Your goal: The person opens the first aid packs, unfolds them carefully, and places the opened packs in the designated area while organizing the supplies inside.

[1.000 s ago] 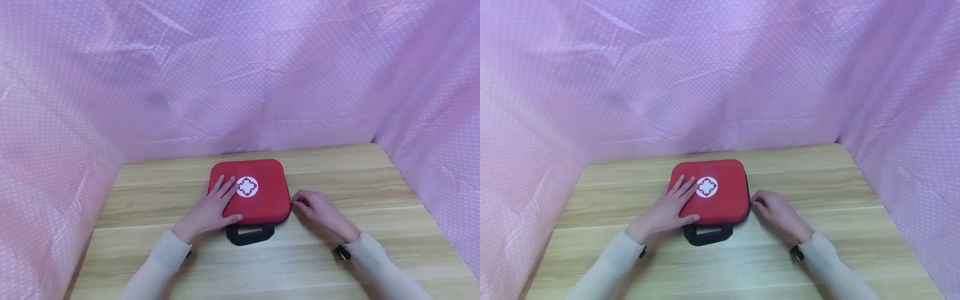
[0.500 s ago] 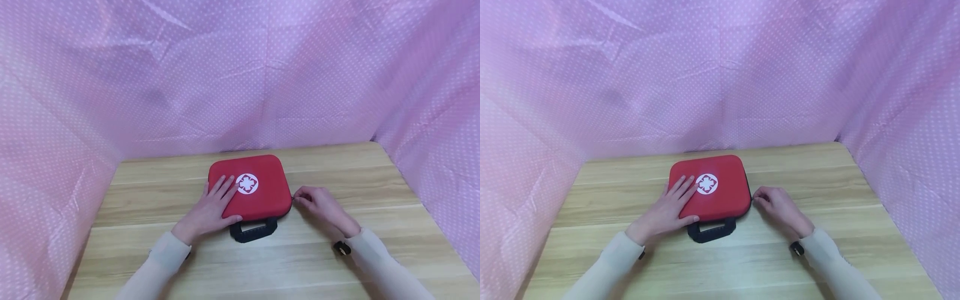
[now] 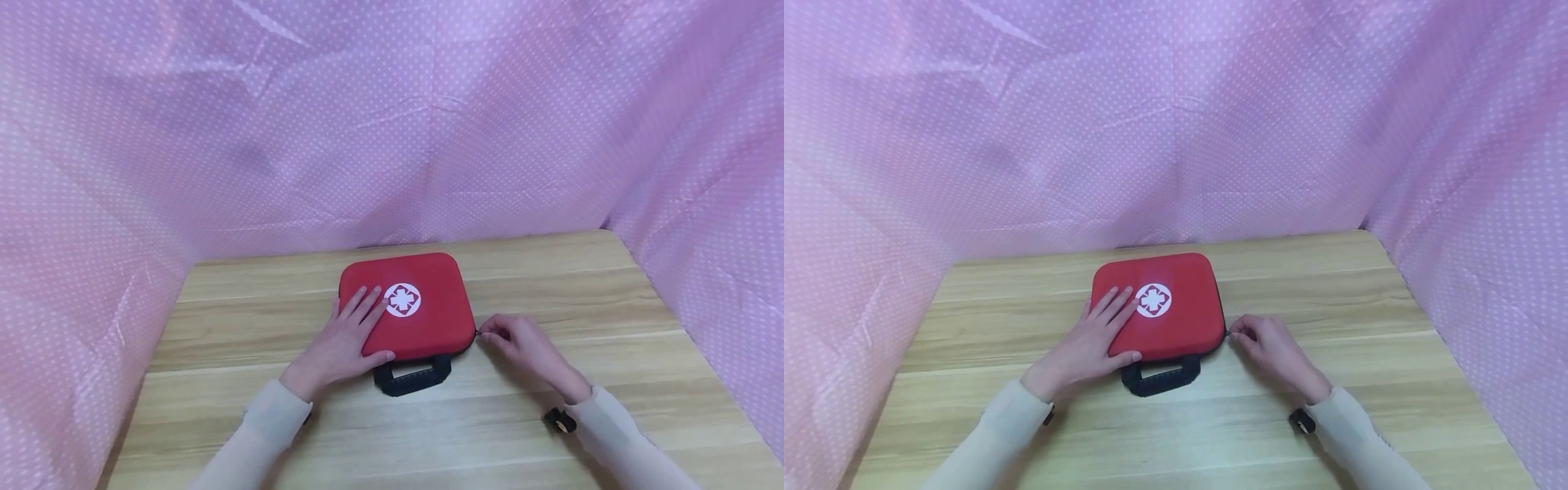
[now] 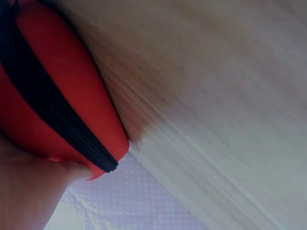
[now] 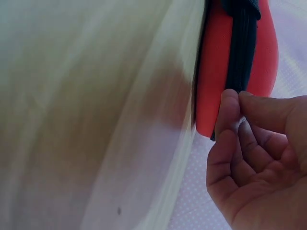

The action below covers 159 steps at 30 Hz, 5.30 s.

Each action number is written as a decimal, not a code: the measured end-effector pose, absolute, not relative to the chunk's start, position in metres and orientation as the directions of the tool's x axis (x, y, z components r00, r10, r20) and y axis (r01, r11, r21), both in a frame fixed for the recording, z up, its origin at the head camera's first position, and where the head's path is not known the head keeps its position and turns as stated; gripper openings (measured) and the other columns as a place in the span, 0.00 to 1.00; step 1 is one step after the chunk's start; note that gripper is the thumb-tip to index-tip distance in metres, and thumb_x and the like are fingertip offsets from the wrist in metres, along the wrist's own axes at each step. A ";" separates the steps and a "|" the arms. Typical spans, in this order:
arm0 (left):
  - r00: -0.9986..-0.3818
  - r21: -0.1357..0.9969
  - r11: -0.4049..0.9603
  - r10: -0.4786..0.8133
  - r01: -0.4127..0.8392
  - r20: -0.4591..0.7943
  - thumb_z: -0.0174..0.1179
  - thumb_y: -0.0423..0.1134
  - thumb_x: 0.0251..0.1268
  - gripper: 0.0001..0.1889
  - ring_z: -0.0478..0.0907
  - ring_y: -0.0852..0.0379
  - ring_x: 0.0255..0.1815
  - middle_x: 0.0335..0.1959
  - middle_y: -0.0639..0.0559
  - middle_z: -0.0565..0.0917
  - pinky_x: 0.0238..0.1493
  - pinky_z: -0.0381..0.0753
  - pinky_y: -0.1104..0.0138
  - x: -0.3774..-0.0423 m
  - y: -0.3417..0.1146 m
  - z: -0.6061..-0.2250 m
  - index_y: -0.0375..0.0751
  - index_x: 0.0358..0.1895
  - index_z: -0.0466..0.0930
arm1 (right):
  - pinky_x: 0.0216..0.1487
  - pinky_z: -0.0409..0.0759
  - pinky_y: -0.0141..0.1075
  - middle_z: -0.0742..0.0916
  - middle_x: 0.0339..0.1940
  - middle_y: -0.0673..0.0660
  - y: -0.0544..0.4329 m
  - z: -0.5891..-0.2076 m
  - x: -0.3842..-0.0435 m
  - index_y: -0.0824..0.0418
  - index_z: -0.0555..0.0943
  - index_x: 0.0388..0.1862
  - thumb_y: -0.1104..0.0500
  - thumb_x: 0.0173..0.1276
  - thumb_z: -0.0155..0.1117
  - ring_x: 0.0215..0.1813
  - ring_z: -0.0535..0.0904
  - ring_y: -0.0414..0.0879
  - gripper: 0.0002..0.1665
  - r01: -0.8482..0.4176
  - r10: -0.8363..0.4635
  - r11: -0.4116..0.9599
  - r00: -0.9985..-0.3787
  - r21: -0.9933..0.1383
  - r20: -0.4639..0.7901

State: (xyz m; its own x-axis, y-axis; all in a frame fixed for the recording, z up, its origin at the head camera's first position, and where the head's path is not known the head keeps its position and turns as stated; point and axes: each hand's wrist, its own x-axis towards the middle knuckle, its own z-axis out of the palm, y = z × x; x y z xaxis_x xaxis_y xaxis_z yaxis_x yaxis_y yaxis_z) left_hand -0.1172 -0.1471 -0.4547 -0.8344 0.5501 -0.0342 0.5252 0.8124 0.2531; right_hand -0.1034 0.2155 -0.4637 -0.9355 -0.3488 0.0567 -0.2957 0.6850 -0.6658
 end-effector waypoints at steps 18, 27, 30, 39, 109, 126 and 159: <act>-0.860 0.284 0.830 0.509 0.480 -0.031 0.64 0.68 0.62 0.53 0.42 0.41 0.85 0.86 0.47 0.49 0.76 0.48 0.33 -0.112 -0.139 -0.456 0.49 0.85 0.52 | 0.32 0.74 0.31 0.86 0.29 0.44 0.201 -0.464 -0.081 0.59 0.88 0.40 0.66 0.70 0.70 0.30 0.75 0.39 0.03 -0.196 -0.307 0.663 -0.951 -0.722 -0.025; -0.872 0.269 0.843 0.489 0.465 -0.023 0.64 0.69 0.62 0.54 0.41 0.41 0.85 0.86 0.47 0.49 0.76 0.49 0.33 -0.109 -0.135 -0.458 0.50 0.85 0.51 | 0.28 0.73 0.32 0.84 0.28 0.46 0.197 -0.463 -0.079 0.59 0.88 0.42 0.65 0.70 0.71 0.29 0.73 0.42 0.04 -0.142 -0.305 0.632 -0.949 -0.761 -0.076; -0.876 0.257 0.850 0.482 0.460 -0.022 0.64 0.69 0.61 0.54 0.42 0.41 0.85 0.86 0.47 0.50 0.76 0.50 0.32 -0.109 -0.133 -0.459 0.50 0.85 0.51 | 0.30 0.74 0.31 0.85 0.29 0.46 0.195 -0.463 -0.079 0.59 0.88 0.42 0.65 0.70 0.71 0.30 0.75 0.43 0.04 -0.130 -0.310 0.620 -0.947 -0.774 -0.088; -0.892 0.273 0.860 0.452 0.432 -0.011 0.65 0.68 0.61 0.53 0.42 0.39 0.84 0.85 0.44 0.50 0.74 0.50 0.30 -0.105 -0.120 -0.459 0.47 0.84 0.53 | 0.29 0.75 0.32 0.84 0.28 0.47 0.190 -0.462 -0.079 0.58 0.88 0.41 0.64 0.71 0.70 0.31 0.76 0.44 0.03 -0.149 -0.379 0.580 -0.920 -0.801 -0.103; -0.796 0.137 0.785 0.603 0.604 0.057 0.54 0.65 0.73 0.38 0.47 0.40 0.84 0.84 0.46 0.56 0.81 0.42 0.46 -0.150 -0.143 -0.461 0.57 0.82 0.61 | 0.44 0.83 0.43 0.87 0.33 0.45 0.215 -0.468 -0.128 0.58 0.86 0.39 0.65 0.73 0.66 0.37 0.81 0.40 0.04 -0.418 -0.414 0.695 -0.898 -0.584 0.149; -0.838 0.154 0.828 0.545 0.539 0.004 0.61 0.78 0.55 0.55 0.46 0.37 0.84 0.85 0.42 0.52 0.78 0.45 0.37 -0.081 -0.160 -0.453 0.54 0.83 0.59 | 0.48 0.83 0.45 0.90 0.38 0.50 0.198 -0.470 -0.156 0.60 0.87 0.42 0.67 0.74 0.65 0.42 0.84 0.44 0.06 -0.410 -0.437 0.655 -0.891 -0.634 0.125; -0.896 0.111 0.889 0.439 0.444 0.062 0.61 0.76 0.57 0.53 0.50 0.36 0.83 0.82 0.38 0.57 0.79 0.50 0.39 -0.078 -0.124 -0.457 0.51 0.81 0.63 | 0.43 0.85 0.41 0.90 0.35 0.47 0.204 -0.471 -0.127 0.59 0.89 0.38 0.69 0.69 0.69 0.39 0.84 0.38 0.06 -0.511 -0.485 0.626 -0.847 -0.590 0.219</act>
